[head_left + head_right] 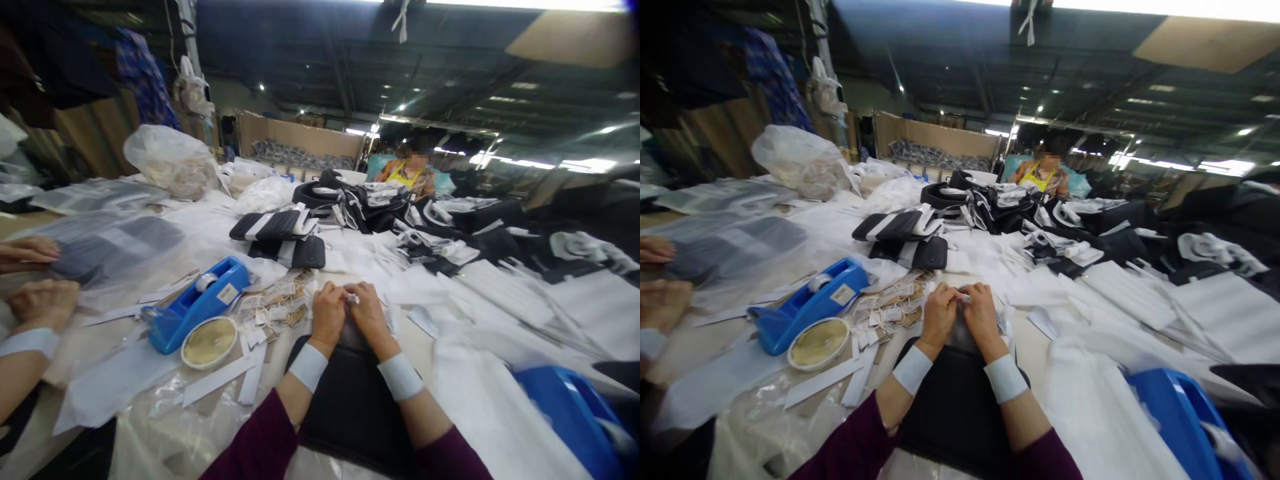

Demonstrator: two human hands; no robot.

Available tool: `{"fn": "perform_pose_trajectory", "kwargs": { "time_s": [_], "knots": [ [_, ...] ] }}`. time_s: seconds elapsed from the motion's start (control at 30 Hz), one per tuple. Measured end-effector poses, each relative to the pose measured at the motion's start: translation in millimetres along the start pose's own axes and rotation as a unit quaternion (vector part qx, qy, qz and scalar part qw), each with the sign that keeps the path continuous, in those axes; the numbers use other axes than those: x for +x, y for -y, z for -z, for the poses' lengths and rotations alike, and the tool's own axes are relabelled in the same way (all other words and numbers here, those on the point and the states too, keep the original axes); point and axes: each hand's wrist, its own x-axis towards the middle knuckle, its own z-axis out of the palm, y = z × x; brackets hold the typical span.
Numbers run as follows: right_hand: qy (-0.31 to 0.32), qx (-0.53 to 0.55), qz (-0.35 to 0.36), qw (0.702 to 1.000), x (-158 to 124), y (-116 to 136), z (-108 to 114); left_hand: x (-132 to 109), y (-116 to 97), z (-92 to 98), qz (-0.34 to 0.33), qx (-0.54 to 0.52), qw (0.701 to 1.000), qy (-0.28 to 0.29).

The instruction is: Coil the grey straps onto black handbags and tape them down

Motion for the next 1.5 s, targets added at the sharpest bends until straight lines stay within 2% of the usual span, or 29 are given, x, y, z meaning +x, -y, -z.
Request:
{"fn": "perform_pose_trajectory", "kwargs": {
  "time_s": [0.17,0.3,0.47,0.7,0.97,1.23,1.5],
  "knots": [
    [-0.045,-0.034,-0.077,0.995,2.4,-5.5,-2.9,-7.0,-9.4,-0.4,-0.014,0.048,0.999,0.002],
    [-0.056,-0.026,-0.111,0.992,5.9,-7.0,-2.8,-12.1,-13.9,-5.2,-0.082,0.098,0.990,0.066],
    [-0.041,-0.033,-0.141,0.989,9.9,-8.0,-2.7,-10.7,-13.5,-8.5,-0.152,0.137,0.973,0.109],
    [0.006,-0.085,-0.184,0.979,23.4,-10.2,0.8,-11.4,-10.1,-15.6,-0.176,0.174,0.955,0.163],
    [0.033,-0.150,-0.190,0.970,54.2,-8.7,6.5,-10.5,-8.8,-18.3,-0.200,0.190,0.946,0.168],
    [-0.026,-0.156,-0.178,0.971,83.1,-3.0,17.4,-9.6,-6.1,-21.7,-0.215,0.190,0.944,0.164],
    [-0.161,-0.125,-0.134,0.970,107.7,10.4,41.8,-9.4,-0.6,-25.7,-0.219,0.176,0.946,0.164]
  ]
}}
